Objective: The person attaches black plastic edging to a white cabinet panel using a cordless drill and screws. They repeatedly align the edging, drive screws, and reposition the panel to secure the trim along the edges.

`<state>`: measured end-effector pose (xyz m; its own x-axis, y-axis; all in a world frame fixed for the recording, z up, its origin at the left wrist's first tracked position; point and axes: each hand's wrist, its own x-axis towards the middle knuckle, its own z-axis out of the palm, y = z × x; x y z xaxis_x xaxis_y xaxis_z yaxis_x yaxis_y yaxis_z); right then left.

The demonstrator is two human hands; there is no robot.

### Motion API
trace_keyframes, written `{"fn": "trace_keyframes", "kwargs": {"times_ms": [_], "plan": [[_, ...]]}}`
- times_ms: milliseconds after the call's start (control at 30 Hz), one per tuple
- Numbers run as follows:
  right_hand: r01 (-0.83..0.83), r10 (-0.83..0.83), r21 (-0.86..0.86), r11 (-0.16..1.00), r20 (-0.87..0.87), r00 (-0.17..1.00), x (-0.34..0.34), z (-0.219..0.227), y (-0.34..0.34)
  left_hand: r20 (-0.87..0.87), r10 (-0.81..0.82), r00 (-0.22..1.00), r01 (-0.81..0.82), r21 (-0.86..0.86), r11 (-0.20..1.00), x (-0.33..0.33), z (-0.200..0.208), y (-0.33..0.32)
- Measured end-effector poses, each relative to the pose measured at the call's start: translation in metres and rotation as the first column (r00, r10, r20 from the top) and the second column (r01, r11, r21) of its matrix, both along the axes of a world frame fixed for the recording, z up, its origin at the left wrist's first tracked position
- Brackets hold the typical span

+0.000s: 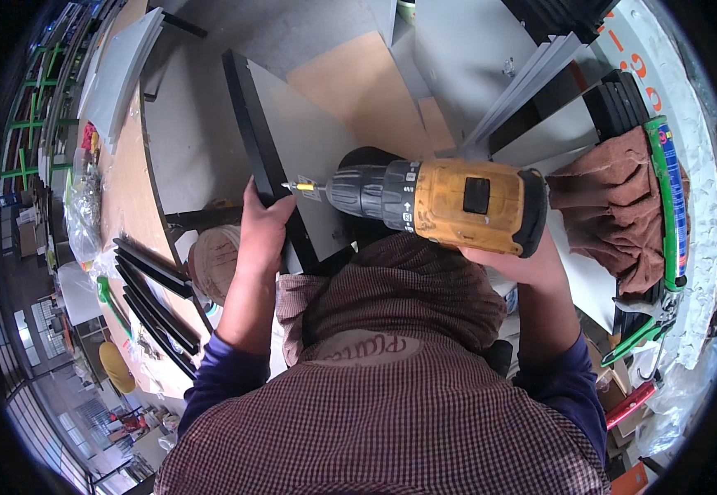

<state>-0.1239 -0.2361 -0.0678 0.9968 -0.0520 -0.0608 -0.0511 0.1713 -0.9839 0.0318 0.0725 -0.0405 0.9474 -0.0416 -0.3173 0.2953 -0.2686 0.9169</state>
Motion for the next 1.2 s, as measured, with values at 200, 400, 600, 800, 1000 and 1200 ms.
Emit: {"fn": "trace_keyframes", "kwargs": {"times_ms": [200,400,600,800,1000,1200], "plan": [[-0.068,0.042,0.293,0.954,0.092,0.995,0.053,0.02,0.007,-0.21,0.049,0.977,-0.068,-0.084,0.994,0.013,0.014,0.019],[-0.359,0.359,-0.019,0.933,0.015,0.933,0.11,0.015,0.027,-0.265,0.182,0.947,-0.184,0.018,0.983,0.019,0.023,0.042],[-0.495,0.593,-0.367,0.788,0.233,0.771,0.121,-0.047,0.053,-0.248,0.167,0.954,-0.127,0.168,0.978,0.02,0.014,0.042],[-0.514,0.513,-0.068,0.855,0.246,0.822,0.114,-0.089,0.067,-0.346,0.186,0.92,-0.091,0.273,0.958,0.025,0.018,0.046],[-0.475,0.497,-0.149,0.867,0.291,0.817,0.121,-0.097,0.081,-0.338,0.241,0.91,-0.123,0.334,0.935,0.025,0.017,0.043],[-0.546,0.579,-0.2,0.814,0.195,0.792,0.122,-0.098,0.081,-0.35,0.269,0.897,-0.16,0.311,0.937,0.025,0.016,0.041]]}}
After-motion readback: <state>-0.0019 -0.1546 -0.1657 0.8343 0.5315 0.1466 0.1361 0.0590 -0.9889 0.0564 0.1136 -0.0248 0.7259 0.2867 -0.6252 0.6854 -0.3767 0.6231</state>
